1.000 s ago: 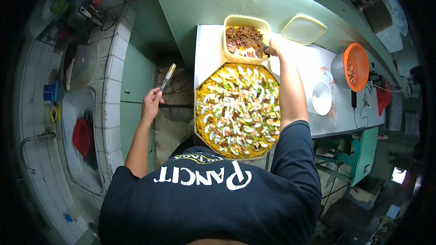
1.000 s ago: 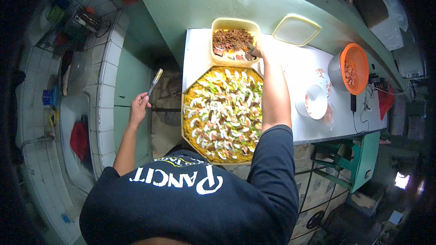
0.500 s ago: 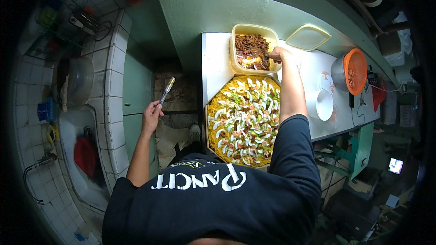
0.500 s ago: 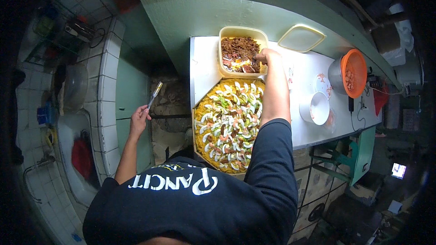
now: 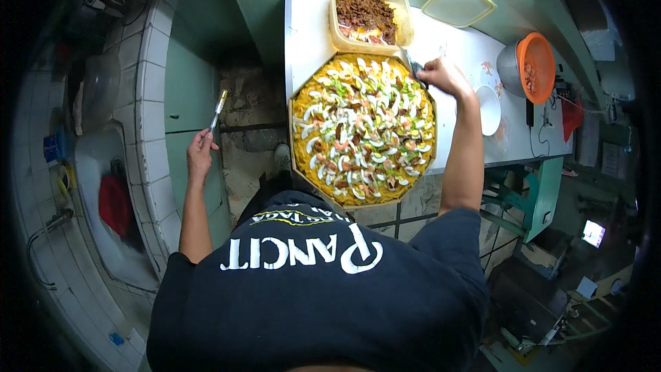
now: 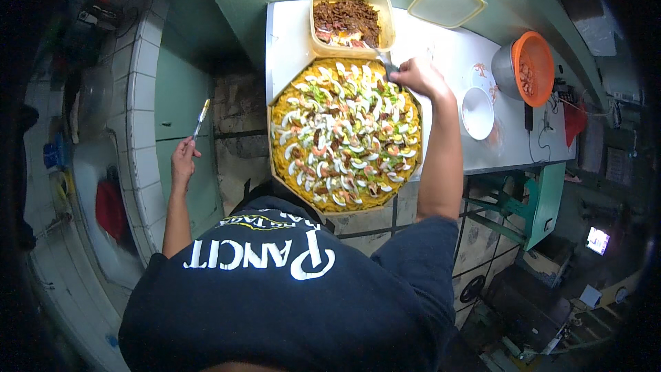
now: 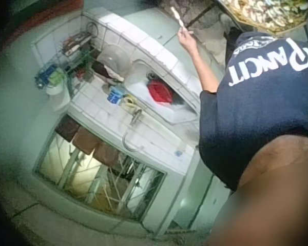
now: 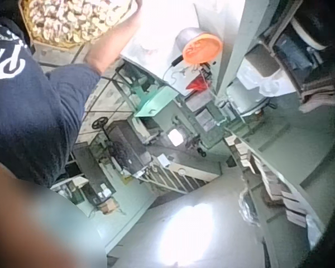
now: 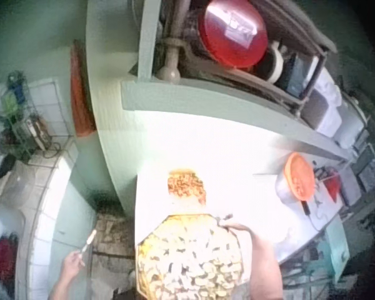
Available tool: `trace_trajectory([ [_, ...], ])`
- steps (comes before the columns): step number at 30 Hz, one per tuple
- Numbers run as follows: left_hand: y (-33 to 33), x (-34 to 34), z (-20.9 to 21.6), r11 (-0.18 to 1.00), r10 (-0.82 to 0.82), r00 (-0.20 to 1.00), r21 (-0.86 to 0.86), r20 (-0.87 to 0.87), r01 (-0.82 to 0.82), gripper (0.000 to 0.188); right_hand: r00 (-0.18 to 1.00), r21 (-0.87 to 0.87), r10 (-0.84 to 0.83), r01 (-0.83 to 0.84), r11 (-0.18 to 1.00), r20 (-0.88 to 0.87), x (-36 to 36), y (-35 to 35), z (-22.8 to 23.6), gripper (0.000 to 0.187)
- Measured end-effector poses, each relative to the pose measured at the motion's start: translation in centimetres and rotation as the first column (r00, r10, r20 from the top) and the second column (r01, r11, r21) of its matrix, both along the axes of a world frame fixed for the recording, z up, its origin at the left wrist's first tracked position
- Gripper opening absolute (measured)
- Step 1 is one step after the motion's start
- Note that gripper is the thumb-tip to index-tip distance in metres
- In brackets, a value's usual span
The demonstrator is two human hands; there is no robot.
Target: The person assembles a large round tray of pancit by adding toppings with tongs, then wraps the tray in plastic and a branded cardboard cover. They secure the package with rubber bands and scissors, carry it to a counter, and hand it to a customer.
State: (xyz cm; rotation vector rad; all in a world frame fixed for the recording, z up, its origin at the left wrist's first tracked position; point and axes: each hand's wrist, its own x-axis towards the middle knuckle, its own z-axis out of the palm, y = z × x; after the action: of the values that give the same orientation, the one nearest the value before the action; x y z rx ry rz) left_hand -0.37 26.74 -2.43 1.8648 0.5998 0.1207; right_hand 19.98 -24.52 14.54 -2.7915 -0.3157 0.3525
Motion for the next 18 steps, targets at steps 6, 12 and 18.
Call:
trace_trajectory([
  [6,-2.4,-0.2,0.5,0.998,-0.019,0.995,-0.054,0.099,0.024,0.031,0.995,0.043,0.080,-0.077,0.996,-0.064,-7.2,1.1,-4.9,0.031],
  [12,-4.3,-0.4,0.3,0.993,-0.091,0.982,-0.058,0.166,0.101,0.030,0.993,-0.001,0.112,-0.112,0.994,-0.032,-6.3,5.3,-7.3,0.034],
  [18,-5.3,-1.3,0.9,0.988,-0.092,0.981,-0.107,0.172,0.111,0.030,0.993,-0.211,0.105,-0.113,0.971,-0.050,-4.2,6.4,-7.6,0.049],
])
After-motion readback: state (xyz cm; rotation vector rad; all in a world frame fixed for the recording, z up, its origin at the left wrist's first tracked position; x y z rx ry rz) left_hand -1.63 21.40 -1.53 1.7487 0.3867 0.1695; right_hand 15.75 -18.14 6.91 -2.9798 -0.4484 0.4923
